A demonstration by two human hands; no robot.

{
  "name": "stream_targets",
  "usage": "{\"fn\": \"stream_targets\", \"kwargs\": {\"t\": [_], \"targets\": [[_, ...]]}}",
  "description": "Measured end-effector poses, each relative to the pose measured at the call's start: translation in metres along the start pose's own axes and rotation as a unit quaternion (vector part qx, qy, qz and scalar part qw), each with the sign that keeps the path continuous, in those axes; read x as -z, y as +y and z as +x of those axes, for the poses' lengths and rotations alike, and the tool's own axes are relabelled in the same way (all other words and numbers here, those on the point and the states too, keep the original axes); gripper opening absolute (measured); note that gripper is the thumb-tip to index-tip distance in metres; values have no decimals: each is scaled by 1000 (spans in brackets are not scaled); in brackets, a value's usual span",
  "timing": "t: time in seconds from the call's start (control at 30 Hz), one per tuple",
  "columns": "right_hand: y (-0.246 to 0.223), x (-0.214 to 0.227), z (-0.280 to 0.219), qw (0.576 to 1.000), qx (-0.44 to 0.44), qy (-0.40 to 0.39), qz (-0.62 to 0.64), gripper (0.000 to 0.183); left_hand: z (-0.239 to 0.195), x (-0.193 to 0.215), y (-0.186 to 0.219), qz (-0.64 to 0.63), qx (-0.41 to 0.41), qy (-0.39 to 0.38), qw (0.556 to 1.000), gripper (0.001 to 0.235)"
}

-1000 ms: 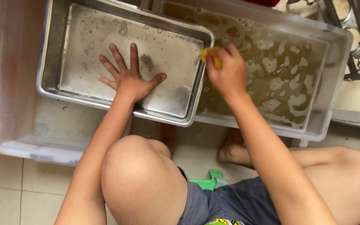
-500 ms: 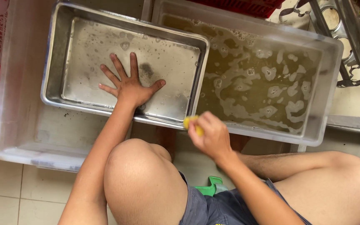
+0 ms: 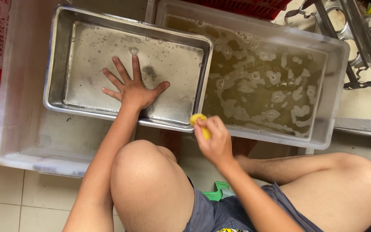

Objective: Scrubbing a metal tray with a sponge in a basin of soapy water

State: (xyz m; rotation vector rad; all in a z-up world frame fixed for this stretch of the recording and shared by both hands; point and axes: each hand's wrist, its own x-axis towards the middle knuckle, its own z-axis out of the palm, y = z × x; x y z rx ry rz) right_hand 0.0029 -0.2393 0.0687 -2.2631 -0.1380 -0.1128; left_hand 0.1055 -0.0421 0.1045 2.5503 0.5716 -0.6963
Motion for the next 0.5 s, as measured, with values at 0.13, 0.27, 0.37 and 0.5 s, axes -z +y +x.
{"fn": "stream_targets", "kwargs": {"t": [0.13,0.27,0.37,0.5], "targets": [[-15,-8,-12,997,-65,24,25,17,3,-3,-4,7,4,-4,1000,102],[-6,-10,13,995,-69,63,29,18,13,-7,-15,33,1,-30,999,105],[7,-4,52,994,-41,89,39,16,19,-9,-31,89,-8,-26,996,104],[29,4,110,997,21,68,33,22,7,4,-45,160,-57,2,986,103]]}}
